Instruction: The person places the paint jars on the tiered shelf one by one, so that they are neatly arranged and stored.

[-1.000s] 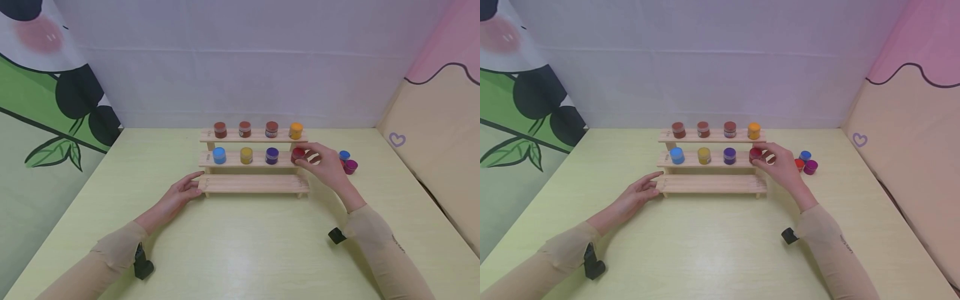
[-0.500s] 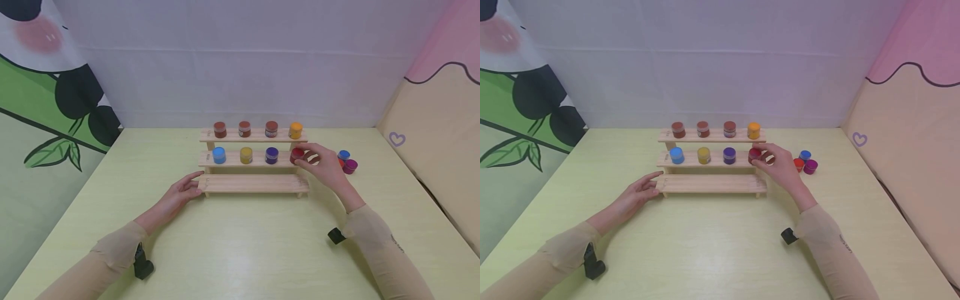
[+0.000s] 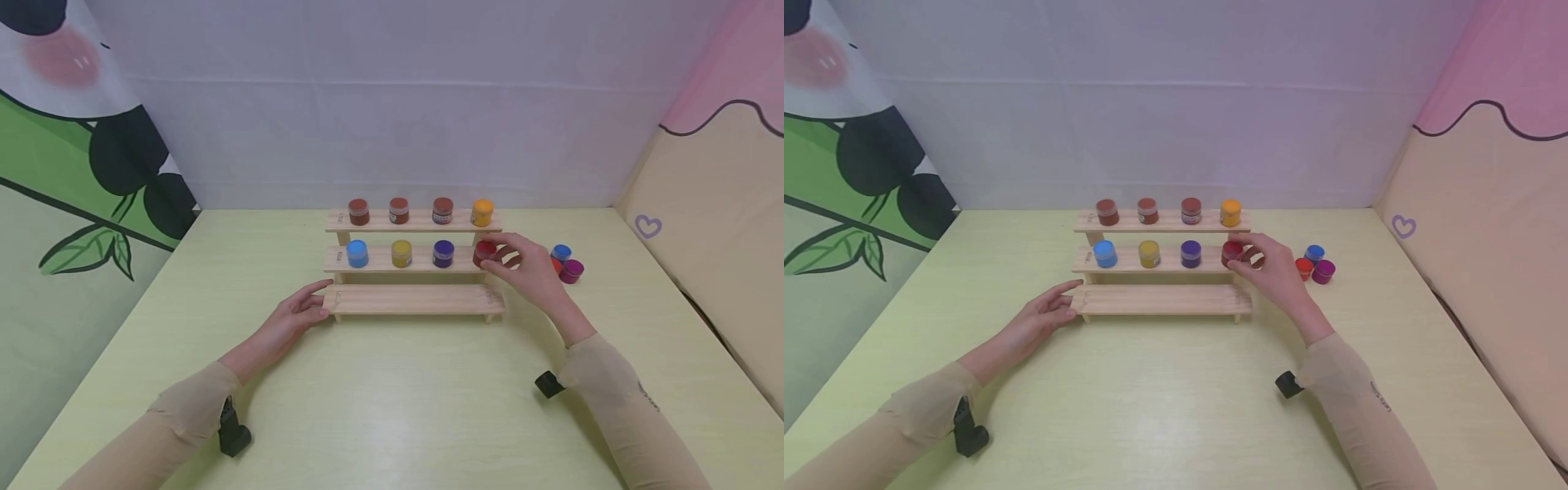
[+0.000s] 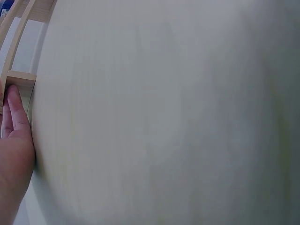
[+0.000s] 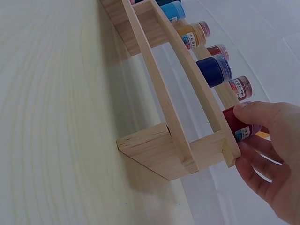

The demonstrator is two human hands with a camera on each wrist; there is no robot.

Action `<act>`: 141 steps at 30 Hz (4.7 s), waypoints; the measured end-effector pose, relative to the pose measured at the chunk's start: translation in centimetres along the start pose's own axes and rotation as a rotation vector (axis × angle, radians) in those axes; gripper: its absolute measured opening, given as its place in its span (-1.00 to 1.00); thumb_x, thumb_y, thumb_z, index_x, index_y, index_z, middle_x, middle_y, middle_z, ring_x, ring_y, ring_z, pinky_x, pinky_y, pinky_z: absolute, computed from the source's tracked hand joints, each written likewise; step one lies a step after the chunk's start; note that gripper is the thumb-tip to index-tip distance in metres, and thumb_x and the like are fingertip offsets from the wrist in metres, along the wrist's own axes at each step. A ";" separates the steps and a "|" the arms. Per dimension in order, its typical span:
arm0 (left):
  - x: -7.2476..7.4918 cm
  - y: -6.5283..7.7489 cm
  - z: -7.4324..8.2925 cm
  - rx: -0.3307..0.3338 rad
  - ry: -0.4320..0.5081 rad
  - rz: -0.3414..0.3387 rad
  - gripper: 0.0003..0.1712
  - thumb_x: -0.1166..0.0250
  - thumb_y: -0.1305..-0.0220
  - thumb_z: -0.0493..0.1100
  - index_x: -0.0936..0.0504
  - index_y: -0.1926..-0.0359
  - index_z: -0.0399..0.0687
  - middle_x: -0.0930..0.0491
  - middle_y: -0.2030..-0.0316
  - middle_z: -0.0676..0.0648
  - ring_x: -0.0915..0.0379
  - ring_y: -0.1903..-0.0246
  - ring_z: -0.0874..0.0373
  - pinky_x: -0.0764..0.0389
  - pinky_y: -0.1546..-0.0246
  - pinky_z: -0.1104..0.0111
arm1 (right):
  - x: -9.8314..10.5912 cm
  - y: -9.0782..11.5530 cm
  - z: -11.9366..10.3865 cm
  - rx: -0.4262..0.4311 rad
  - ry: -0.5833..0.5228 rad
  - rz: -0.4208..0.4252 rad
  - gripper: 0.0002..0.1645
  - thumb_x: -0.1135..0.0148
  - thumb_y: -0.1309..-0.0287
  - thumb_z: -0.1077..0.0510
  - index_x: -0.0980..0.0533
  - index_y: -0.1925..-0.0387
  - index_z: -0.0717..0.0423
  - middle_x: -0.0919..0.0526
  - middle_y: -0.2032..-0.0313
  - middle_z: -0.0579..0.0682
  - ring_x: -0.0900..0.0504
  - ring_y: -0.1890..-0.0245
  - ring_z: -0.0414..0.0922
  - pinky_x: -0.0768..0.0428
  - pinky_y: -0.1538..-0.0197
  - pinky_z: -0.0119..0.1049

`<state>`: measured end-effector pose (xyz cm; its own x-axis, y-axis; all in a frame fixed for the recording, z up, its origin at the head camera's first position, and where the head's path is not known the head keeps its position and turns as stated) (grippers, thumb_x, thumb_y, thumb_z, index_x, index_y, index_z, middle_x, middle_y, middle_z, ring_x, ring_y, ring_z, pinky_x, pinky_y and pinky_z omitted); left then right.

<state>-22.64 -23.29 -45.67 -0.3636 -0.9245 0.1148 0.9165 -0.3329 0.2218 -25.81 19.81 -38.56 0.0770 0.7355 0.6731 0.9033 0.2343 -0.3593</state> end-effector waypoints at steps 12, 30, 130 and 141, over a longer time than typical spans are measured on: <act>-0.1 0.0 0.0 0.004 -0.001 0.000 -0.24 -0.22 -0.40 0.00 -0.11 -0.52 0.22 -0.43 -0.20 -0.05 -0.46 -0.11 0.25 -0.41 -0.17 0.46 | -0.1 -0.2 -0.1 -0.018 0.016 -0.004 -0.42 -0.40 -0.16 0.13 -0.50 -0.23 0.00 -0.67 -0.04 0.05 -0.67 0.13 -0.06 -0.52 0.20 -0.62; 0.0 0.0 0.0 0.004 0.003 -0.002 -0.24 -0.21 -0.41 -0.01 -0.11 -0.52 0.21 -0.44 -0.19 -0.05 -0.46 -0.11 0.25 -0.43 -0.14 0.48 | 0.1 -0.1 0.2 -0.009 0.021 -0.001 -0.37 -0.43 -0.14 0.09 -0.49 -0.26 -0.04 -0.65 -0.10 0.01 -0.65 0.10 -0.07 -0.60 0.16 -0.46; -0.1 0.3 0.4 0.016 0.013 0.005 -0.23 -0.22 -0.40 -0.01 -0.10 -0.53 0.21 -0.44 -0.18 -0.03 -0.47 -0.10 0.27 -0.43 -0.15 0.48 | 7.3 4.8 9.6 -0.285 0.223 0.003 -0.28 -0.27 -0.30 0.03 -0.30 -0.41 0.10 -0.37 -0.31 0.40 -0.34 -0.23 0.37 -0.34 -0.17 0.32; -0.1 0.3 0.4 0.018 0.006 -0.001 -0.22 -0.22 -0.40 0.02 -0.10 -0.53 0.22 -0.45 -0.19 -0.03 -0.46 -0.12 0.25 -0.38 -0.21 0.43 | 7.4 5.0 10.3 -0.318 0.191 -0.032 -0.23 -0.29 -0.28 -0.02 -0.28 -0.42 0.13 -0.36 -0.31 0.43 -0.38 -0.21 0.38 -0.39 -0.11 0.29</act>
<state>-22.36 -23.19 -45.26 -0.3634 -0.9253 0.1086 0.9130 -0.3304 0.2393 -25.04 32.93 -42.05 0.0973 0.5918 0.8002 0.9902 0.0232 -0.1376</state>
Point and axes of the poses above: each hand's wrist, its own y-axis away from the middle knuckle, its own x-axis out of the back of the hand, z = x × y, the point moved 1 cm from there along -y, towards the middle knuckle
